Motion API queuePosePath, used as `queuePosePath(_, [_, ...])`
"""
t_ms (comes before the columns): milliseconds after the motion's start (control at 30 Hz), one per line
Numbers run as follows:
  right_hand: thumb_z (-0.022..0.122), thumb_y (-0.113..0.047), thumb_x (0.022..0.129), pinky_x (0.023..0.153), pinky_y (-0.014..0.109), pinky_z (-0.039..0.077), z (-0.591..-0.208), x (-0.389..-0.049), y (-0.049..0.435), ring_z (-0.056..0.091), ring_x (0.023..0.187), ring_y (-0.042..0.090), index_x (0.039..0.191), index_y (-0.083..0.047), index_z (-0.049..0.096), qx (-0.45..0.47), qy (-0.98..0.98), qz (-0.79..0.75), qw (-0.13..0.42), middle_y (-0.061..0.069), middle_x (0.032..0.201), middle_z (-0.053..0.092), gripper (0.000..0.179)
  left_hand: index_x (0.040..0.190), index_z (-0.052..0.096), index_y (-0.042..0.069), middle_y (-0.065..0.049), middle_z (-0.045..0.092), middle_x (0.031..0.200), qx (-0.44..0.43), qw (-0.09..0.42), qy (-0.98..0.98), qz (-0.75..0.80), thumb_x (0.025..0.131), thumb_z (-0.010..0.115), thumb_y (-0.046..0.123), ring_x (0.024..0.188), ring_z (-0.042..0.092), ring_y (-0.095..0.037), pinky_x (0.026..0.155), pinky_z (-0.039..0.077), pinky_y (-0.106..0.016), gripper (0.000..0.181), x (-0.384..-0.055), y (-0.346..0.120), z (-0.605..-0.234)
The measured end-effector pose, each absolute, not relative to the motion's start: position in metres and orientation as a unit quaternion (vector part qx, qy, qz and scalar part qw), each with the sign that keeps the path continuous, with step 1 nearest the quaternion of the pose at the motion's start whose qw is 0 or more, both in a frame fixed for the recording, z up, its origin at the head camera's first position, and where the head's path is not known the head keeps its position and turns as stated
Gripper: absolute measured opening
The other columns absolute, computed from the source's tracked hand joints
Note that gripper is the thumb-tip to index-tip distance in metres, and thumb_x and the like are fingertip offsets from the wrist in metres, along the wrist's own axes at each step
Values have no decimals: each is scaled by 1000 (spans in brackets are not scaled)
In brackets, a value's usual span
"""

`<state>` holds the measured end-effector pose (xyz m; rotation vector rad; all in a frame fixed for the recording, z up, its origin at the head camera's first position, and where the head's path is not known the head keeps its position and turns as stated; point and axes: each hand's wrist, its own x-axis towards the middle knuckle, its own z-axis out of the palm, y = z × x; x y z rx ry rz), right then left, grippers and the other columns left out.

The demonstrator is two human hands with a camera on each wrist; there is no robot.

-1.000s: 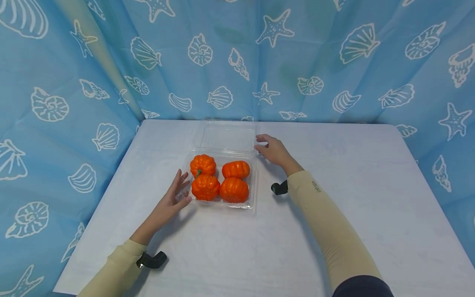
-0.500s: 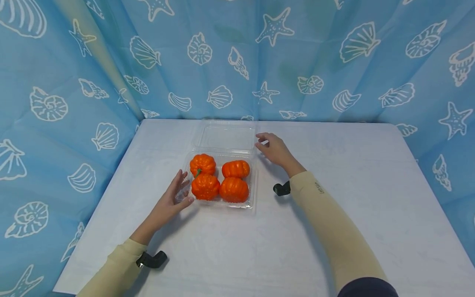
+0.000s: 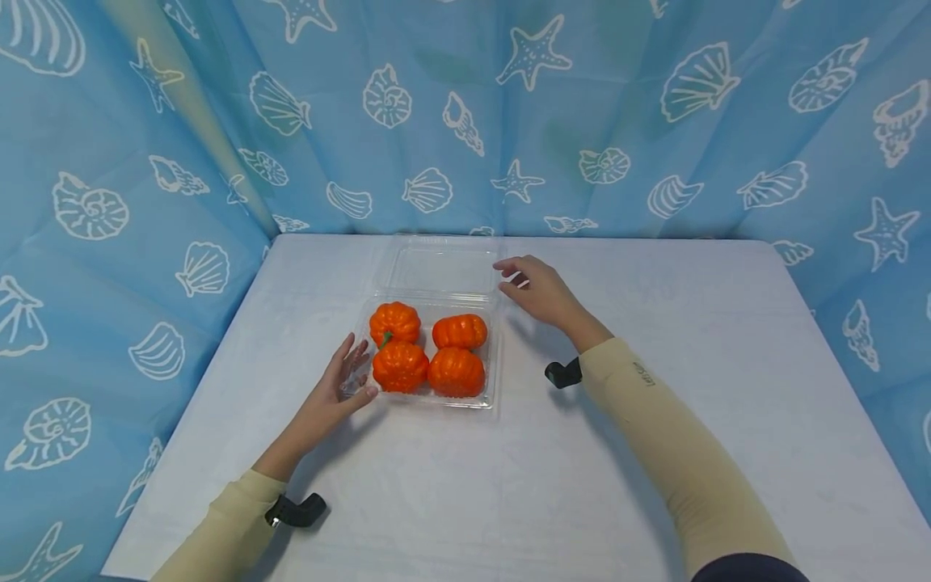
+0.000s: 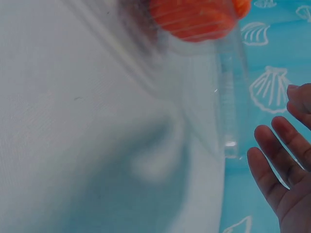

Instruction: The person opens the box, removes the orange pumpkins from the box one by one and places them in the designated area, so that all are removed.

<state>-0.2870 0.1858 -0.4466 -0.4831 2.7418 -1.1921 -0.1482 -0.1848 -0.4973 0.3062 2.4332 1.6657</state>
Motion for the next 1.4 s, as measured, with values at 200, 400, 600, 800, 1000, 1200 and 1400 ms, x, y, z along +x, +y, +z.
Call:
queuePosePath(200, [64, -14, 101, 102, 48, 51, -434, -278, 182, 62, 115, 31, 139, -8, 60, -203, 894, -395, 63, 17, 131, 60, 39, 165, 5, 17, -11, 23, 168, 107, 88, 819, 557, 96, 72, 17, 152, 26, -31, 120, 18, -60, 97, -148, -186, -499])
queuePosePath(400, [67, -12, 99, 103, 47, 51, -425, -268, 175, 61, 115, 28, 138, -9, 61, -242, 885, -387, 94, 13, 135, 60, 40, 165, 6, 19, -9, 22, 168, 110, 87, 819, 556, 96, 72, 21, 153, 26, -30, 121, 16, -60, 96, -147, -186, -498])
queuePosePath(600, [71, -8, 95, 103, 51, 50, -423, -260, 163, 60, 117, 29, 135, -11, 65, -282, 869, -387, 129, 12, 132, 61, 41, 165, 5, 19, -8, 23, 168, 106, 87, 823, 551, 96, 72, 21, 153, 27, -29, 121, 14, -61, 96, -148, -186, -497])
queuePosePath(800, [72, -8, 93, 106, 56, 46, -425, -256, 152, 56, 122, 29, 128, -17, 71, -298, 851, -402, 161, 7, 130, 63, 36, 165, 6, 18, -9, 22, 168, 110, 86, 822, 552, 97, 71, 20, 153, 26, -30, 121, 14, -61, 95, -148, -187, -498])
queuePosePath(1000, [73, -11, 92, 104, 55, 48, -428, -255, 146, 54, 127, 29, 127, -18, 71, -312, 851, -383, 177, 5, 135, 62, 36, 165, 5, 17, -9, 23, 168, 114, 84, 823, 550, 96, 72, 20, 152, 27, -30, 120, 15, -62, 96, -148, -186, -499])
queuePosePath(1200, [73, -12, 93, 104, 54, 49, -429, -256, 143, 51, 131, 32, 130, -18, 71, -318, 857, -358, 192, 9, 142, 58, 37, 165, 5, 18, -7, 24, 168, 106, 87, 826, 547, 95, 73, 23, 152, 27, -28, 121, 15, -61, 98, -149, -186, -498])
queuePosePath(1400, [73, -10, 94, 110, 55, 42, -428, -257, 142, 46, 138, 33, 132, -19, 71, -341, 855, -335, 200, 11, 146, 55, 39, 165, 5, 16, -7, 24, 168, 104, 89, 825, 549, 96, 72, 23, 153, 24, -29, 121, 11, -63, 97, -147, -187, -496])
